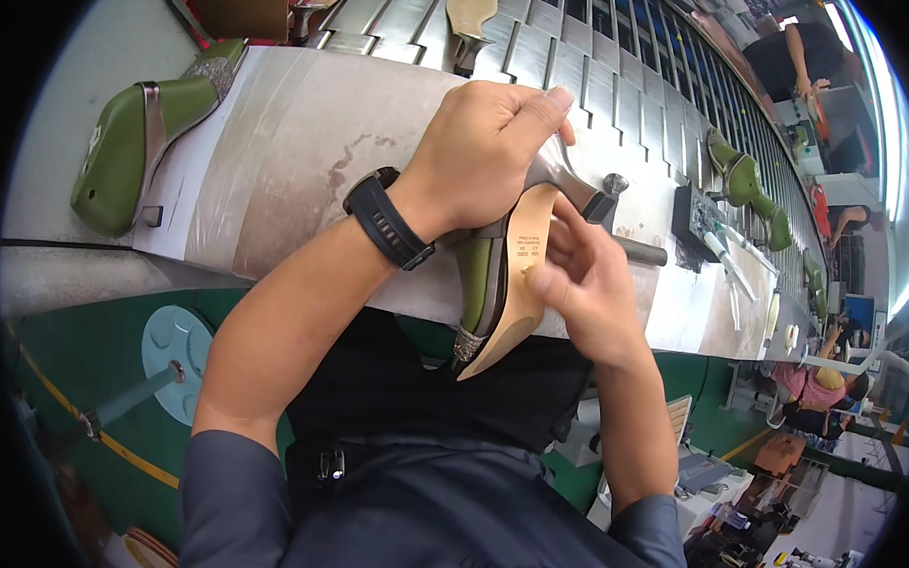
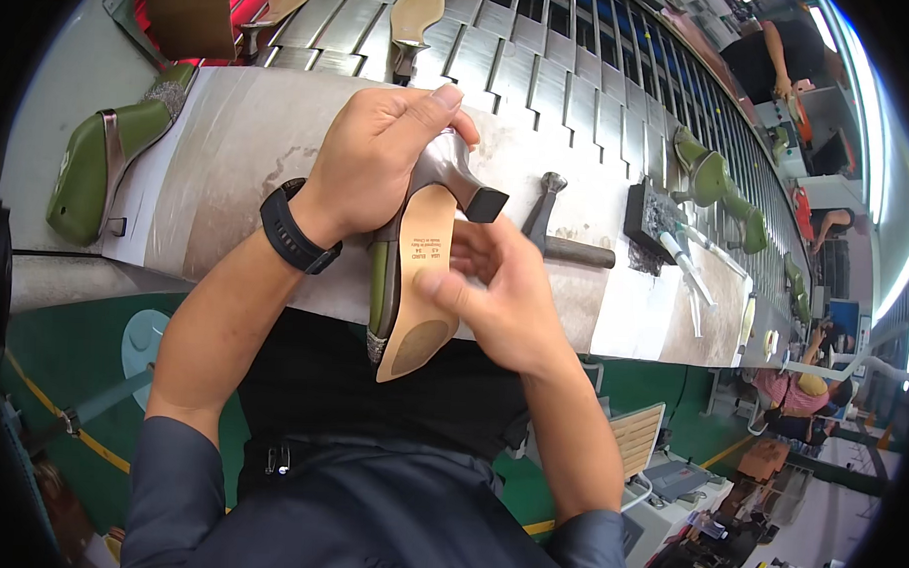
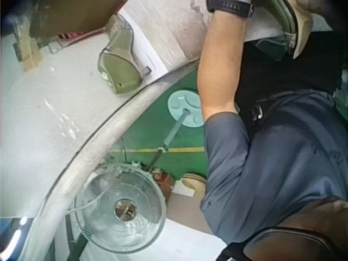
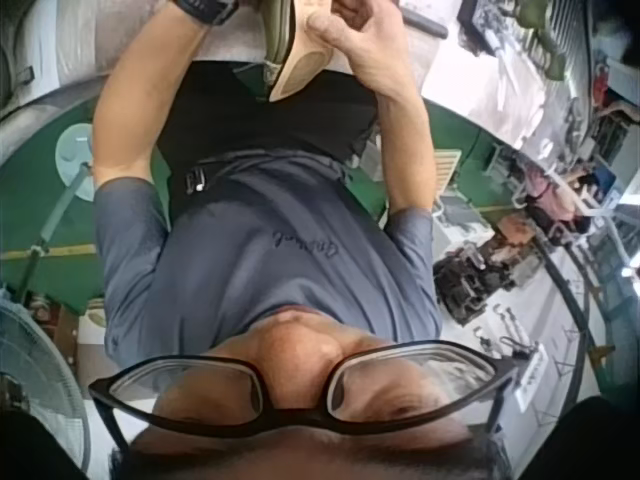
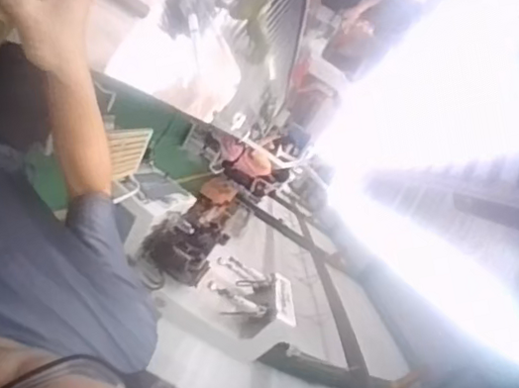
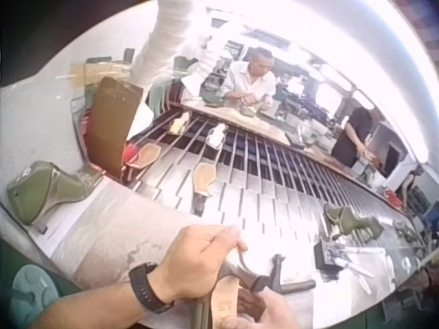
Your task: The person aligns and presses soles onto lasted shoe uppers by hand, hammers along the edges and seams using a hammer, and places the assembled shoes onto a conveyor belt.
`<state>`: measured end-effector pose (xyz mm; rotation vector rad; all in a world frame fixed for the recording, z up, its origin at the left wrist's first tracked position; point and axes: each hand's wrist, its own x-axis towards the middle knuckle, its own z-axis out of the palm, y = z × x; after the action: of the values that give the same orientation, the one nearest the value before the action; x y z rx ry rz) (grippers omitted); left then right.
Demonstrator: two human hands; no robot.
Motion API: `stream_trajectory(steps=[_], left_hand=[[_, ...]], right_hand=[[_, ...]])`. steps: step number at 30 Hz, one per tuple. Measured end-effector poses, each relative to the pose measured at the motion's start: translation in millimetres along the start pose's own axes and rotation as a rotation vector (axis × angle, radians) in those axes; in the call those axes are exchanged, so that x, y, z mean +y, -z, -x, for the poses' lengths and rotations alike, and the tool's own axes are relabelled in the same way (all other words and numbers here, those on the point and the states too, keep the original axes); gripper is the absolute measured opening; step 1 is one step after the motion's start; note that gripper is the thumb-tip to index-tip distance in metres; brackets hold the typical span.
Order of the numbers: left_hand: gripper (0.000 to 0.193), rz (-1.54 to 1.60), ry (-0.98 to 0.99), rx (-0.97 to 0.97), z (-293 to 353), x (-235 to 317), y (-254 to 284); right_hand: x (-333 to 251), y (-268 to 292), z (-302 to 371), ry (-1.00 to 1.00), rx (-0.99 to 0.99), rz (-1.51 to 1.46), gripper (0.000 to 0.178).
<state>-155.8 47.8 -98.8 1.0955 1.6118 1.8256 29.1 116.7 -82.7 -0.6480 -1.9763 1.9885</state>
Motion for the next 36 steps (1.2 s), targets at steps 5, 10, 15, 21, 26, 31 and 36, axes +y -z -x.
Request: stream_trajectory(steps=[5, 10, 15, 21, 26, 31, 36], left_hand=[[0.051, -0.016, -0.123, 0.029, -4.4, -5.0, -5.9], [0.05, -0.061, -0.056, 0.002, -2.3, 3.0, 0.4], [0.052, 0.003, -0.1, -0.045, -4.5, -1.0, 12.0], [0.061, 0.098, -0.218, 0.433, 94.6, -2.7, 44.6], [0.079, -0.593, -0.508, 0.024, 135.4, -3.4, 50.6], [0.079, -0.663, -0.501, 0.02, 133.4, -10.2, 46.7], [0.085, -0.828, -0.351, -0.097, 132.6, -3.0, 49.8]], right_hand=[[-9.6, -14.8, 8.6, -0.047, -0.004, 0.085, 0.067], [-15.7, -18.4, -15.3, -0.119, 0.0, 0.071, 0.06], [-22.3, -32.9, -28.5, 0.081, 0.085, 0.106, 0.037], [-36.4, -1.5, -16.6, 0.272, -0.046, 0.843, 0.074], [-14.4, 32.4, -27.2, 0.532, -0.152, 0.972, 0.08], [-6.9, 34.8, -34.6, 0.621, -0.188, 0.97, 0.087], [-4.5, 23.5, -26.4, 0.725, -0.073, 1.095, 0.079]])
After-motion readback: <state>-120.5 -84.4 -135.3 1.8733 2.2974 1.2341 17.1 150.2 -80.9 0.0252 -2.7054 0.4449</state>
